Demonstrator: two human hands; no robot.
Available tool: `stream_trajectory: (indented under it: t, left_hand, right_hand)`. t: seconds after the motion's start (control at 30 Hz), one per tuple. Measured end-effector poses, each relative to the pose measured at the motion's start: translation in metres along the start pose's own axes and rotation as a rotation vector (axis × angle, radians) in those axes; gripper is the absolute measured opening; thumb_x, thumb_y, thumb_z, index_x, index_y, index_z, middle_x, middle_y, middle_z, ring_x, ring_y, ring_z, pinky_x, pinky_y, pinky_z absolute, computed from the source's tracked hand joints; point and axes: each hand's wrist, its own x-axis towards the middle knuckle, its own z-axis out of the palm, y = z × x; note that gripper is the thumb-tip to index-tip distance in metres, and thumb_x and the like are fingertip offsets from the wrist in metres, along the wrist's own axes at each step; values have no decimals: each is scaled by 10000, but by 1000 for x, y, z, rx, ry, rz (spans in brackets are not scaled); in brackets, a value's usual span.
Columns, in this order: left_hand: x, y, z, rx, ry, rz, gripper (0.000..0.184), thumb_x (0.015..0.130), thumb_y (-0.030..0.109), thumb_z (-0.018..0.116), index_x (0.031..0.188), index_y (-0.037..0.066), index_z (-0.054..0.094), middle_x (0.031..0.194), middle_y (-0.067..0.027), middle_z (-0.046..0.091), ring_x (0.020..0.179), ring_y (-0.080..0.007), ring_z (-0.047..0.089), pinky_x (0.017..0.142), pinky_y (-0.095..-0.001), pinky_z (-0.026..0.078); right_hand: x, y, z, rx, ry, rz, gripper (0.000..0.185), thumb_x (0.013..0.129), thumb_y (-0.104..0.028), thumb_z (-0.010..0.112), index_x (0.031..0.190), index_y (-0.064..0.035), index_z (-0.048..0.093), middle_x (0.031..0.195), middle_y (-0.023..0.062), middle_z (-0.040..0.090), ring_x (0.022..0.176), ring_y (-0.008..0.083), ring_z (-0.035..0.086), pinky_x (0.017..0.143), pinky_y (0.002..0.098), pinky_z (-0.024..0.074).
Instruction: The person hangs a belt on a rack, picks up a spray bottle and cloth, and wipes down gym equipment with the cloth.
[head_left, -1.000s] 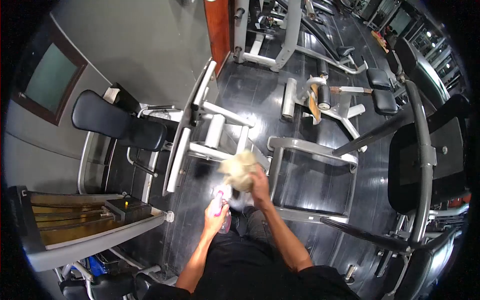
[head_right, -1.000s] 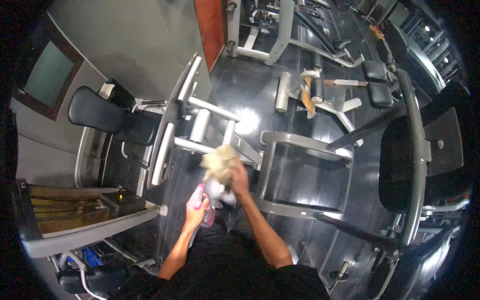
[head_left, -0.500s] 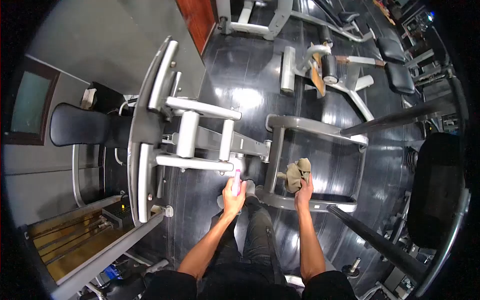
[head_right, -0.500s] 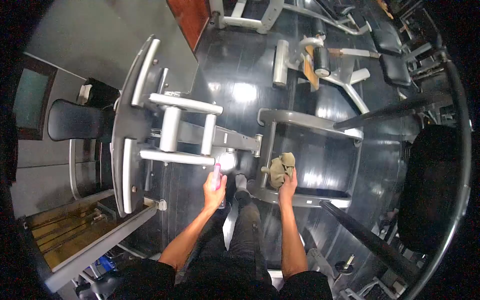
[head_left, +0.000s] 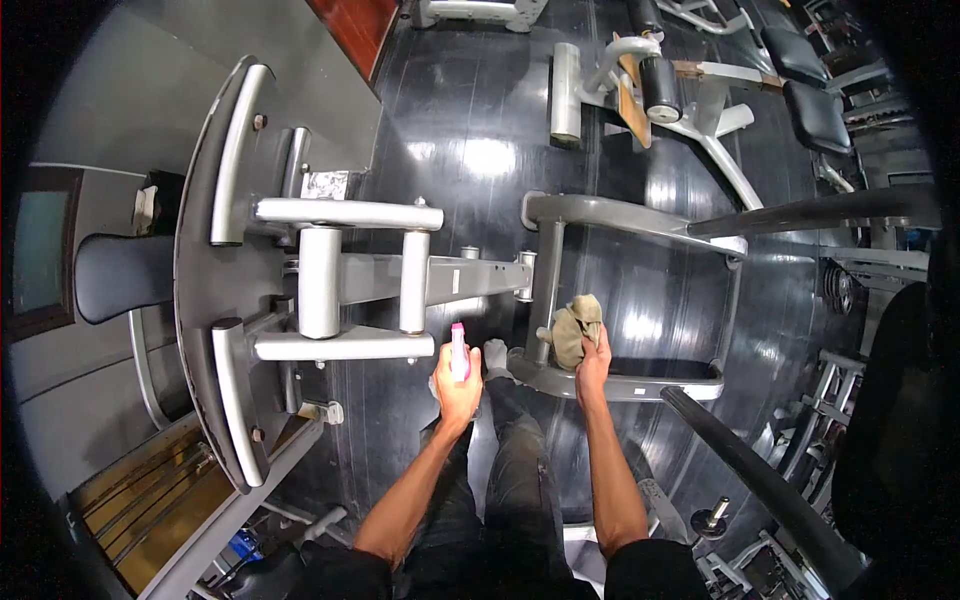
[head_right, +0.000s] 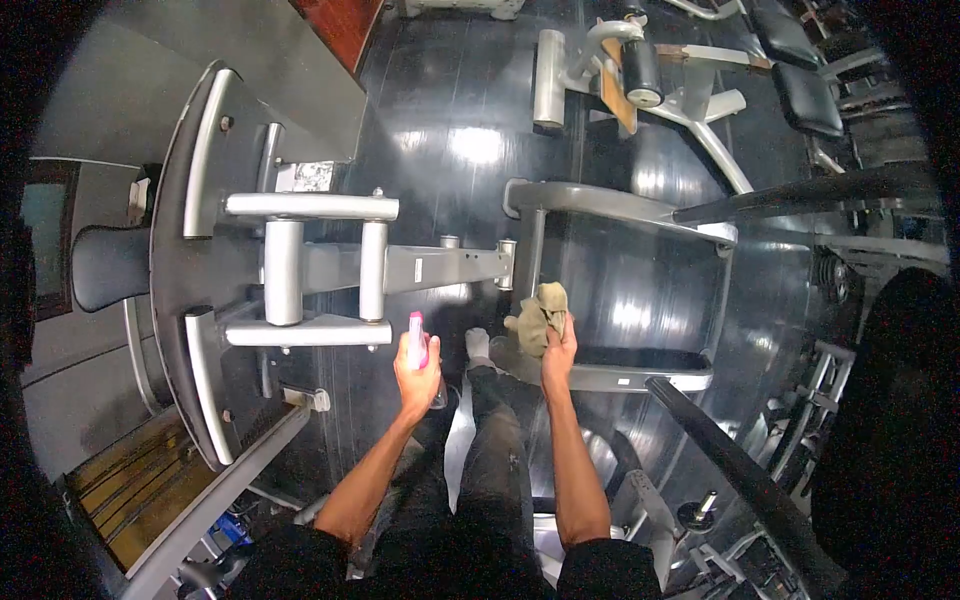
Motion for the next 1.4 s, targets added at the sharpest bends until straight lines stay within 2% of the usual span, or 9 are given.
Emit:
stream_trajectory:
  t: [0.33, 0.47, 0.53, 0.57, 0.8, 1.07, 1.13, 1.27, 1.4]
  left_hand:
    - [6, -7, 5, -16, -150, -36, 115, 855, 101, 638, 904, 40, 554, 670, -9, 547, 586, -74, 522, 540, -245, 434]
    - [-9, 1, -16, -182, -94, 20, 97, 823, 29, 645, 875, 32, 563, 686, -18, 565, 588, -88, 522, 546, -261, 441]
    - [-18, 2, -28, -106, -94, 89, 101, 820, 28, 644, 876, 25, 559, 698, -45, 580, 589, -111, 544, 551, -274, 456]
    - [-22, 2, -33, -100, -95, 85, 101, 820, 28, 644, 876, 25, 559, 698, -45, 580, 589, -111, 544, 551, -274, 456]
    - [-33, -13, -49, 50, -239, 177, 115, 805, 22, 646, 882, 12, 561, 759, -85, 591, 627, -164, 565, 577, -273, 444]
    - [-34, -16, -45, 33, -328, 77, 120, 793, 9, 642, 884, 6, 565, 781, -108, 589, 659, -213, 582, 616, -308, 458]
    - [-33, -13, -46, 69, -348, 111, 122, 790, 6, 642, 886, 7, 566, 788, -115, 594, 672, -224, 590, 624, -315, 462]
    - [-31, -12, -51, 107, -369, 158, 132, 780, -5, 644, 888, 8, 570, 811, -128, 610, 715, -243, 613, 649, -327, 474]
    - [-34, -12, -55, 88, -353, 195, 138, 774, -14, 647, 886, 4, 568, 822, -131, 618, 727, -246, 622, 664, -319, 482]
  right_hand:
    - [29, 9, 88, -273, -100, -13, 464, 876, -6, 454, 1339, -21, 431, 1263, 106, 525, 1153, 196, 488, 976, 288, 363]
    - [16, 32, 147, -418, -323, -634, 509, 797, 62, 516, 1284, -87, 525, 1215, 219, 549, 1111, 315, 555, 982, 343, 408]
    - [0, 11, 171, -599, -656, -595, 549, 748, 88, 528, 1251, -130, 566, 1153, 254, 548, 1105, 377, 537, 981, 391, 420]
    - [2, 20, 175, -607, -548, -771, 597, 727, 100, 510, 1253, -175, 567, 1144, 262, 539, 1095, 399, 529, 981, 407, 424]
    - [70, 81, 164, -600, -148, -359, 627, 787, 111, 422, 1353, -161, 439, 1329, 236, 436, 1196, 400, 448, 1016, 407, 382]
    - [-16, 35, 172, -452, -454, -630, 584, 715, 140, 425, 1237, -81, 565, 1136, 258, 567, 1100, 389, 543, 947, 384, 423]
    - [12, 95, 149, -544, -453, -769, 535, 700, 131, 446, 1172, -61, 610, 1036, 235, 602, 948, 378, 599, 884, 403, 465]
    - [57, 88, 151, -653, -111, -401, 599, 744, 123, 434, 1291, -110, 506, 1158, 242, 565, 1049, 386, 566, 911, 410, 463]
    - [43, 59, 165, -455, -252, -500, 597, 770, 147, 386, 1318, -76, 468, 1306, 201, 481, 1224, 323, 461, 1019, 361, 380]
